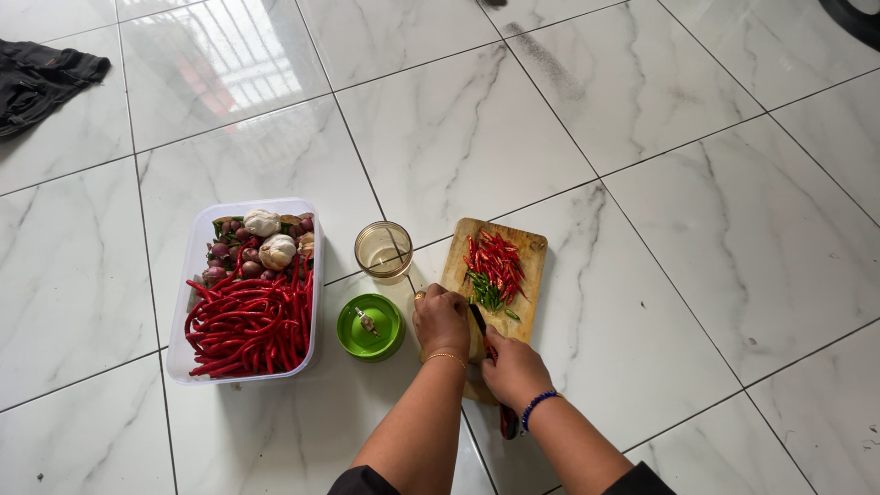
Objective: The person sits on the floor and uses a knife to chop green chilies on a wooden cutting board. They then peel and chop a shallot, placing the pieces on the board.
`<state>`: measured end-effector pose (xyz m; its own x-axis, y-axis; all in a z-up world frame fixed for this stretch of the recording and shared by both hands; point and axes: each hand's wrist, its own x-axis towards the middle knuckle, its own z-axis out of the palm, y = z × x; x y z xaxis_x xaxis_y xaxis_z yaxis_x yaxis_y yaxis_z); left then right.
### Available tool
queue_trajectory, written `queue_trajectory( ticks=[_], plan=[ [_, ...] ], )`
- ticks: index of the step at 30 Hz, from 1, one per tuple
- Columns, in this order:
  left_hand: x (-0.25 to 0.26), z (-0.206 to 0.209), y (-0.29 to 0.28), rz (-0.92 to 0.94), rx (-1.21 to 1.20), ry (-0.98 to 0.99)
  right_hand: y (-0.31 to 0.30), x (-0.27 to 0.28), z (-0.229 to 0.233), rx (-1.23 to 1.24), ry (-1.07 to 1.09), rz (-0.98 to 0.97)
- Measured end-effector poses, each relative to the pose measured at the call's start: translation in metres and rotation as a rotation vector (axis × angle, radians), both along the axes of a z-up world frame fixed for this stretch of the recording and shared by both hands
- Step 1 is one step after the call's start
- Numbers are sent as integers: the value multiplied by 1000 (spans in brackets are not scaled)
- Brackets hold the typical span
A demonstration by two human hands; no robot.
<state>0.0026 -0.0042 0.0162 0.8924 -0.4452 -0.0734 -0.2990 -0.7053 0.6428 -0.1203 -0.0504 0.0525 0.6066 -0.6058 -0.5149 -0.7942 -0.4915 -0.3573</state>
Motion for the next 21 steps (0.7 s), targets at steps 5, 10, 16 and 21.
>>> queue_trajectory(
  ticks=[5, 10, 16, 21],
  plan=[
    [0, -2, 4, -4, -77, -26, -4, -12, 7, 37, -62, -59],
    [7, -16, 21, 34, -240, -85, 0, -9, 11, -10, -144, -60],
    [12, -27, 22, 4, -184, -15, 0, 4, 8, -35, -108, -24],
    [11, -22, 16, 5, -59, 26, -2, 5, 7, -48, -111, -65]
  ],
)
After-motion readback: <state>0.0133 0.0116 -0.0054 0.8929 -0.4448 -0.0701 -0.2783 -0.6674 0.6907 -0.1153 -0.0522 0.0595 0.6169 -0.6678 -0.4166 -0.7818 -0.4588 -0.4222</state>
